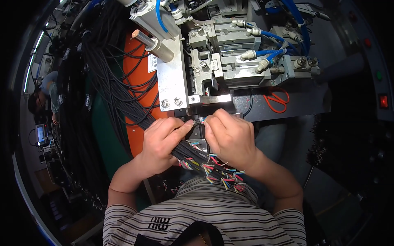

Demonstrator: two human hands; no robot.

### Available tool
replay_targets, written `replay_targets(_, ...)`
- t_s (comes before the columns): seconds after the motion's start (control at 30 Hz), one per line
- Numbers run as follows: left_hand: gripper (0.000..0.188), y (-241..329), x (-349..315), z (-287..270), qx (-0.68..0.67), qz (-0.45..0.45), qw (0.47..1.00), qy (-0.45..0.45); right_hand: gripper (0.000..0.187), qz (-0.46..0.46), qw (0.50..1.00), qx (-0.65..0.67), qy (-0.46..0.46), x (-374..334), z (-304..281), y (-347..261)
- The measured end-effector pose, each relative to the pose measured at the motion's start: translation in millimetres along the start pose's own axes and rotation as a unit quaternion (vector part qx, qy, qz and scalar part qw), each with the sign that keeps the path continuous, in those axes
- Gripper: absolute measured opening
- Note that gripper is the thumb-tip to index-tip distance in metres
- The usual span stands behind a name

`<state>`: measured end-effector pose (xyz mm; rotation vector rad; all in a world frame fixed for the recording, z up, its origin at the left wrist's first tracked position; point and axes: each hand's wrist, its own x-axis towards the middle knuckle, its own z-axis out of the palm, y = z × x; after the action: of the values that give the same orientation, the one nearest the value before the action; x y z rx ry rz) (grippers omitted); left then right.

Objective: The recorder is assembling wire harnesses by precisely inserting individual colored wires into a terminal block or connector unit on an industrial machine.

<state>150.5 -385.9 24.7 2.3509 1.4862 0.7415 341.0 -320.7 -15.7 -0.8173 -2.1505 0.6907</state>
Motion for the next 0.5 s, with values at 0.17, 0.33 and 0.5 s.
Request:
replay_targets(0.17,0.055,2.0,0.2,-0.3,0.008,-0.007,1.000,-0.002,0.009,0.006,1.000,0.005,0.012,0.2,1.8,0.0)
replay_targets(0.33,0.056,-1.0,-0.1,1.2,0.036,-0.013,0.999,-0.003,0.009,0.003,1.000,-0.016,-0.006,3.5,-1.6,-1.5)
replay_targets(0.5,0.057,-0.5,-0.5,0.3,0.061,0.012,0.998,-0.020,0.010,-0.017,0.998,-0.064,-0.023,6.9,-5.0,-6.0)
